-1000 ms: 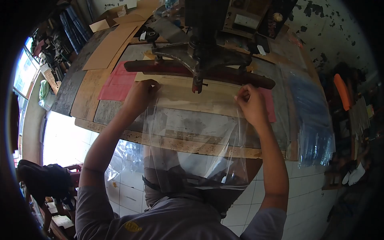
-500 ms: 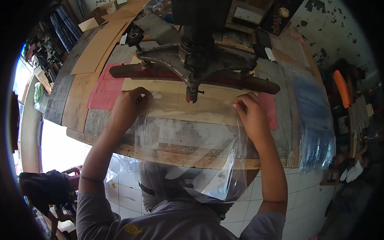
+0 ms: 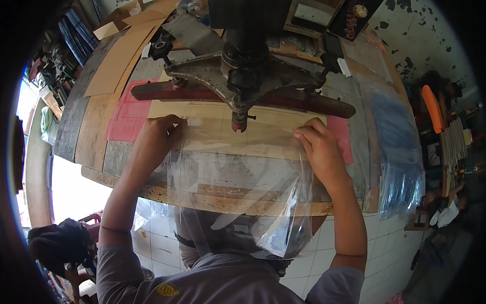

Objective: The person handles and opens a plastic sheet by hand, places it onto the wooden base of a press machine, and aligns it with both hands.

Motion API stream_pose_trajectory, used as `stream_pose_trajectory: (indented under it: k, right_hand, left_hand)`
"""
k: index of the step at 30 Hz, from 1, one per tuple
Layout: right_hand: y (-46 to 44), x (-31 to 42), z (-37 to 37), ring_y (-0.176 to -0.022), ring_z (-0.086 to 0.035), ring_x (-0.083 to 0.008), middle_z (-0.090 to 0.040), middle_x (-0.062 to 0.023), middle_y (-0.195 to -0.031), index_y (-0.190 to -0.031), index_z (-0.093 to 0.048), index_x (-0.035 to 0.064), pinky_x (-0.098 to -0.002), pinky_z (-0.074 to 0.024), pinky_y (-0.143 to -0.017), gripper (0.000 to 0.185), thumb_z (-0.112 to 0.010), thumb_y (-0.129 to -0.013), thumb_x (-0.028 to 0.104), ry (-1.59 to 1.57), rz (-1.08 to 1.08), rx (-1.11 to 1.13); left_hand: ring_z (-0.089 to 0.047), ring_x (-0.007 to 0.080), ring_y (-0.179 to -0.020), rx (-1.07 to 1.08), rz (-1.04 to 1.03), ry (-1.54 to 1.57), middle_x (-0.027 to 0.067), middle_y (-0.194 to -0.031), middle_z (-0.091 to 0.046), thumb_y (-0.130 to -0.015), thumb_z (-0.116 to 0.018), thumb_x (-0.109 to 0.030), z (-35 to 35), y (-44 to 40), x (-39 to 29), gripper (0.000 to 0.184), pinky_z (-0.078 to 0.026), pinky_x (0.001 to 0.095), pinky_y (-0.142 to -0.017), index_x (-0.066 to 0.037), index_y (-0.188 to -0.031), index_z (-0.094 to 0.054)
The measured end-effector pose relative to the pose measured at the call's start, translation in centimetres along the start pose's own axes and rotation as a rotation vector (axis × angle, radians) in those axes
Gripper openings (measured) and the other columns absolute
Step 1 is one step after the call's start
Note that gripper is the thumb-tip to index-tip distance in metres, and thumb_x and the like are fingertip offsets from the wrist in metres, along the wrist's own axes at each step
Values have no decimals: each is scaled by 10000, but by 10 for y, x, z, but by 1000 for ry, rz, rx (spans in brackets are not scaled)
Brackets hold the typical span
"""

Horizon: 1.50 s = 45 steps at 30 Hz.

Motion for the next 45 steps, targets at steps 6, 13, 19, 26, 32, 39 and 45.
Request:
stream_pose_trajectory:
  k: [6,13,19,26,32,39,45]
  right_hand:
    - [13,-3,7,-869,-676,-308,-666,-135,-968,-1160,-739,25,-390,-534,-762,208,-664,-967,53,-41,-109,82]
    - [4,-16,6,-919,-682,-318,-672,-143,-998,-1180,-736,35,-400,-540,-796,252,-652,-947,-6,-13,-89,42]
    - [0,-21,6,-947,-700,-324,-683,-149,-1045,-1172,-741,41,-408,-568,-823,304,-669,-894,-59,88,-44,-33]
    - [3,-23,1,-869,-690,-284,-668,-119,-967,-1197,-759,94,-405,-548,-768,384,-642,-879,-86,132,-35,-104]
    - [1,-18,3,-929,-716,-306,-709,-104,-1027,-1115,-767,77,-402,-586,-797,334,-679,-827,-67,246,2,-131]
    - [1,-24,2,-884,-713,-296,-696,-94,-965,-1113,-769,84,-401,-578,-767,336,-680,-822,-58,243,1,-137]
    - [0,-24,4,-877,-701,-309,-668,-122,-945,-1133,-768,85,-417,-559,-758,344,-684,-833,-62,235,-32,-128]
  left_hand:
    - [-690,234,-670,53,55,73,171,-797,-721,-911,-678,-75,3,6,0,217,-538,362,-665,14,-1097,-746]
    - [-686,211,-672,24,11,109,179,-831,-729,-942,-657,-77,-3,-2,1,250,-542,345,-682,4,-1161,-745]
    - [-642,177,-655,21,-23,125,159,-826,-715,-962,-646,-87,-8,-10,0,254,-524,328,-670,2,-1183,-735]
    - [-706,340,-714,-25,3,152,237,-888,-724,-947,-657,-108,-6,-12,-4,232,-546,393,-713,2,-1128,-753]
    - [-706,325,-713,7,43,136,236,-884,-723,-944,-655,-98,-6,-14,-4,240,-546,384,-710,0,-1142,-747]
    - [-711,319,-737,3,30,125,241,-924,-724,-935,-648,-82,-7,-14,-3,243,-545,384,-716,6,-1140,-745]
    - [-701,323,-689,-41,37,144,222,-850,-722,-915,-664,-106,-8,-13,1,246,-544,404,-687,-19,-1123,-762]
Point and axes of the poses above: each hand's wrist, its own y-axis away from the middle knuckle, its own z-axis out of the back of the hand, x = y × z, the point moved 6 cm from there along -y, towards the middle knuckle
